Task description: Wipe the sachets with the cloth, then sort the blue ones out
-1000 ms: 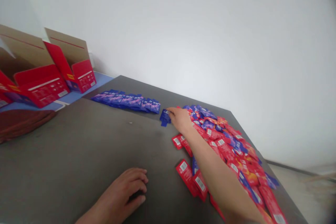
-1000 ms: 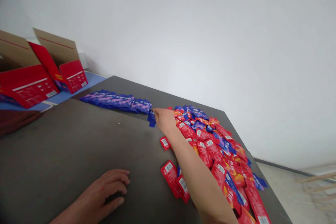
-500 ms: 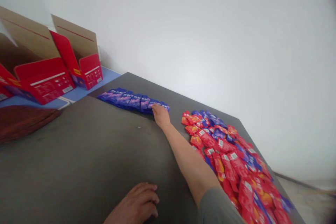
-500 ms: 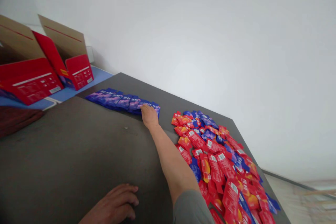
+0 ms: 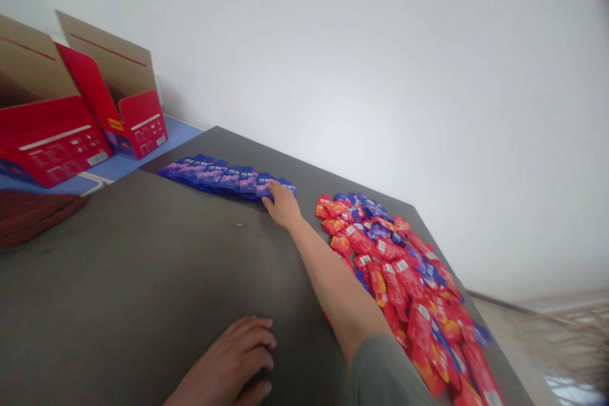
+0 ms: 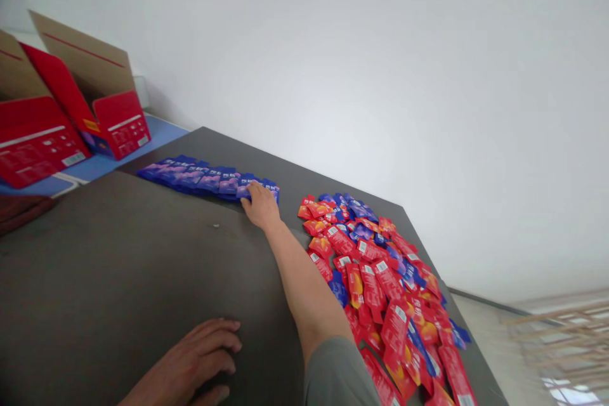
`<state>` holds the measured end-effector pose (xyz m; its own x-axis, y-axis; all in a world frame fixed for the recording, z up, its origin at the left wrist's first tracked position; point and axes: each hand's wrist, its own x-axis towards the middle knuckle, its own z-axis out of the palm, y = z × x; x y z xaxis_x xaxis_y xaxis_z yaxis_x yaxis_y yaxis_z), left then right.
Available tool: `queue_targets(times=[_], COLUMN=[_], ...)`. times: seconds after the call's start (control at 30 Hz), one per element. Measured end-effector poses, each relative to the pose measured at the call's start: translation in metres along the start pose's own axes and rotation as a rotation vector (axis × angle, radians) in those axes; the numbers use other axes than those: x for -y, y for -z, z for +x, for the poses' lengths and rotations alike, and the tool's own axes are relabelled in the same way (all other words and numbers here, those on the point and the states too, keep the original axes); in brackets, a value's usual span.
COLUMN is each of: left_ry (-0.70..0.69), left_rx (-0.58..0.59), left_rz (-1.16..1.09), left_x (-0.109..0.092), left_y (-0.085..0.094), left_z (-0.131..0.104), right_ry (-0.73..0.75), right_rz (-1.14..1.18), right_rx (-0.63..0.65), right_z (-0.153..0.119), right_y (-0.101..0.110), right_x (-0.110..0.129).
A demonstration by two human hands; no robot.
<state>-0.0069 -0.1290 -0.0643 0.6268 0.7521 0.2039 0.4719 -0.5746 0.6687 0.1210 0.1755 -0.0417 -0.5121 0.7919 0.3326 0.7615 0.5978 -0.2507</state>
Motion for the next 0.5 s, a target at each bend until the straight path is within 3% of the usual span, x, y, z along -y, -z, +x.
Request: queue_targets(times=[0.07, 0.17, 0.37, 0.5], left_ry=[-0.004, -0.033, -0.057, -0.035], left_rx=[-0.017, -0.043, -0.066, -0.060], left_rz=[0.022, 0.078, 0.178, 0.210], left_x=[0.000, 0.007, 0.026, 0.027], left_y=[0.002, -0.001, -0.009, -0.006], left_z=[-0.001, -0.002, -0.004, -0.002], right_ry=[-0.040, -0.213, -0.712, -0.916], right_rz=[-0.035, -0.158, -0.352, -0.388], right_rx=[-0.016, 0.029, 0.095, 0.176], right_z=[-0.007, -0.030, -0.120, -0.169], right_y=[0.023, 0.065, 0.148, 0.173], right_x=[-0.009, -0.040, -0.149, -0.208])
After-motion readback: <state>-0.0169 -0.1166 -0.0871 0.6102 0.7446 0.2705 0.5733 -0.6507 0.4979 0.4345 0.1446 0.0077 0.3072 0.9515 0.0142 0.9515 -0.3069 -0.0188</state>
